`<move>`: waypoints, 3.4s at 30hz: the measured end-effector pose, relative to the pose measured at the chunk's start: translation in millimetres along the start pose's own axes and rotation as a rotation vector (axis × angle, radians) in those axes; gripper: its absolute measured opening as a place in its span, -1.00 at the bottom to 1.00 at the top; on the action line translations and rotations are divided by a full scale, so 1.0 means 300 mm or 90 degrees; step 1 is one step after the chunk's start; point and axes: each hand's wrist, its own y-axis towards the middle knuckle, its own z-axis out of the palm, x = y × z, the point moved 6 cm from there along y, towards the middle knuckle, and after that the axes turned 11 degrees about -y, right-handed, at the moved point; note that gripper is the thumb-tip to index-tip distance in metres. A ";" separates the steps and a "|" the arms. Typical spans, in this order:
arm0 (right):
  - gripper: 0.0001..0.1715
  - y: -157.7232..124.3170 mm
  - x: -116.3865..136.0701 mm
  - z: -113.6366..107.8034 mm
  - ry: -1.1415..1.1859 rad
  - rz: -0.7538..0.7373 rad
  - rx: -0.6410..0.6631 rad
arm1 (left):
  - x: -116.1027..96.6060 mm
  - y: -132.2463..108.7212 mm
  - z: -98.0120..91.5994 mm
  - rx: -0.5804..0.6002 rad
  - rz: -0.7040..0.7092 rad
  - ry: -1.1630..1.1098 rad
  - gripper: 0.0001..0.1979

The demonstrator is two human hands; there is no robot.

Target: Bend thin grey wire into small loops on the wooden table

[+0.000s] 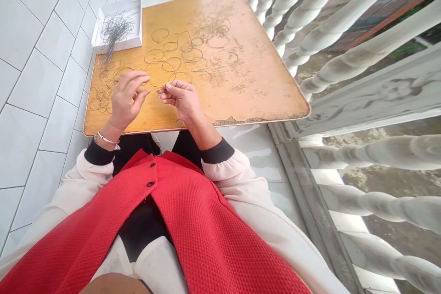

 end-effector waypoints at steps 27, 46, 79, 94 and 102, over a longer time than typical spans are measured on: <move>-0.70 -0.031 0.022 0.005 -0.077 -0.057 -0.028 | -0.009 0.021 0.059 0.140 0.102 0.100 -0.71; -0.70 -0.014 -0.025 0.014 -0.046 -0.064 -0.023 | 0.017 0.027 0.069 0.163 0.014 0.074 -0.70; -0.82 -0.019 0.023 -0.036 -0.058 -0.097 -0.043 | 0.012 0.011 0.074 0.104 0.113 0.106 -0.73; -0.76 -0.002 0.042 -0.066 -0.197 -0.159 -0.091 | 0.011 0.016 0.080 0.101 0.137 0.049 -0.75; -0.60 0.008 0.011 -0.076 -0.177 -0.162 -0.069 | 0.032 0.016 0.084 0.117 0.102 0.026 -0.74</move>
